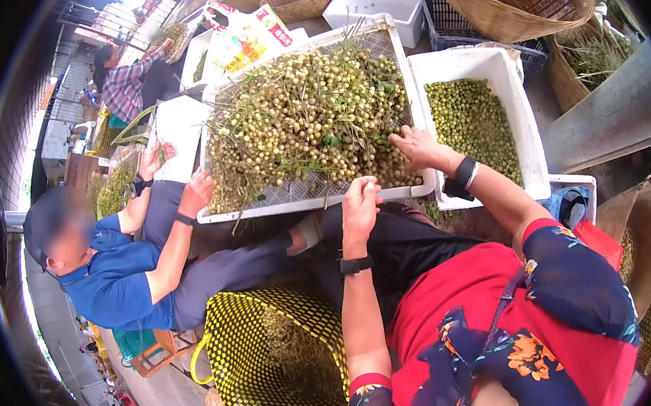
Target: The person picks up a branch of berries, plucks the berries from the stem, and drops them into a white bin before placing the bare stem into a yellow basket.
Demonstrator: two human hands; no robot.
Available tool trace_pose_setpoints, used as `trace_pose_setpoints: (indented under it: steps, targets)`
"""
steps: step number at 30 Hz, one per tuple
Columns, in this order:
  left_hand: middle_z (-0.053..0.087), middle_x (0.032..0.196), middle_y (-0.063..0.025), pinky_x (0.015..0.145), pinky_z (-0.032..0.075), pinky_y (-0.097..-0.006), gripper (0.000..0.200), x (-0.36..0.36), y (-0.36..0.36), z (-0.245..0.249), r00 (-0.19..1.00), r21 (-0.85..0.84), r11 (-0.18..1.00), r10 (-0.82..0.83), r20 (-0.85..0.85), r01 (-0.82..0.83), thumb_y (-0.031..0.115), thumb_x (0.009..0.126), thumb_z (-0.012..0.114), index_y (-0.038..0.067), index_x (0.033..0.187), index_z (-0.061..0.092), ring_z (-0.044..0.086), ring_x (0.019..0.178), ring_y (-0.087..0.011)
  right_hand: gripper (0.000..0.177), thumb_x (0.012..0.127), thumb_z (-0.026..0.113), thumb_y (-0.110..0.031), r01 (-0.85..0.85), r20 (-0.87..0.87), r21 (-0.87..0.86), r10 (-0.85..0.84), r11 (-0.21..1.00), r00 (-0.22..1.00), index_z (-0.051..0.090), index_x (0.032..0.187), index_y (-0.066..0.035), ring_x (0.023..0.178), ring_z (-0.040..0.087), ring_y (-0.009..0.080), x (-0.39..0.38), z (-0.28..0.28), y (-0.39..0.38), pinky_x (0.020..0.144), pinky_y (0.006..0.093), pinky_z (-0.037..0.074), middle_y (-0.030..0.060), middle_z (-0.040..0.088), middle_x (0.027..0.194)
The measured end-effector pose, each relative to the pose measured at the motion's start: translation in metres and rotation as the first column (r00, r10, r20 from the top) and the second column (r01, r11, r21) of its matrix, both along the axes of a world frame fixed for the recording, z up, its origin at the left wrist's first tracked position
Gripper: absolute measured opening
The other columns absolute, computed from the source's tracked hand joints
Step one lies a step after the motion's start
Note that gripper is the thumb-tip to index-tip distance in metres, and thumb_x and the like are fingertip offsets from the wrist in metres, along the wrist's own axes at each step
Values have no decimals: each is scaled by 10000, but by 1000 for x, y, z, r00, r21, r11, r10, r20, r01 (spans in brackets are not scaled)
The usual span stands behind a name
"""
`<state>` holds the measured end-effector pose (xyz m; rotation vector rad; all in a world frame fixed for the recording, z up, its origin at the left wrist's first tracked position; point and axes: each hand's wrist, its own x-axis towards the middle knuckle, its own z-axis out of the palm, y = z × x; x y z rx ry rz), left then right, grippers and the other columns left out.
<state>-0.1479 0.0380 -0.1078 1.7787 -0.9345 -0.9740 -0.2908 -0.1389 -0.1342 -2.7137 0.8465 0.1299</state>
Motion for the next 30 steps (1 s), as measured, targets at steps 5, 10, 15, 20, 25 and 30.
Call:
trace_pose_setpoints:
  steps: [5,10,15,20,25,30]
  targets:
    - [672,887,-119,684,527,-341,187,-18,-22,-52,939,-190,982,64,339,2,117,932,522,9,1066,595,654,725,-213,522,743,687,-171,-90,82,-176,105,980,991,470,1208,-76,977,603,299,7,-42,-10,728,433,477,144,575,1002]
    - [679,867,-132,718,531,-364,204,-14,-20,-49,940,-166,986,57,336,-1,100,912,509,12,1081,584,669,742,-231,243,744,624,-108,-143,47,8,143,990,989,553,965,-40,839,649,342,30,-20,-37,660,447,519,171,622,861]
    - [640,982,-189,805,485,-430,219,-17,-24,-28,993,-108,992,77,94,-66,77,886,548,0,1091,568,624,926,-350,209,667,637,-83,-255,58,-50,257,966,965,607,861,-12,804,656,346,31,38,-34,646,443,518,165,626,835]
    - [496,1182,-200,882,458,-402,587,-24,-34,40,820,-349,931,282,497,-108,1,806,656,7,1334,396,528,1092,-337,176,700,676,-101,-421,61,-165,435,892,898,631,834,3,748,653,298,43,76,-19,607,408,528,137,636,812]
    - [547,1191,-180,898,476,-409,710,3,-72,29,995,-155,985,85,60,-75,-47,754,689,40,1378,362,578,1041,-330,187,716,663,-73,-595,78,-130,607,793,791,626,885,-4,908,595,266,77,67,-31,779,368,514,117,597,947]
    - [603,1127,-187,794,506,-384,363,30,-86,-23,901,-166,977,188,392,-132,24,812,639,13,1161,542,625,979,-309,277,718,596,-8,-627,375,122,549,769,747,563,992,19,874,578,328,70,47,-51,789,405,478,162,589,866]
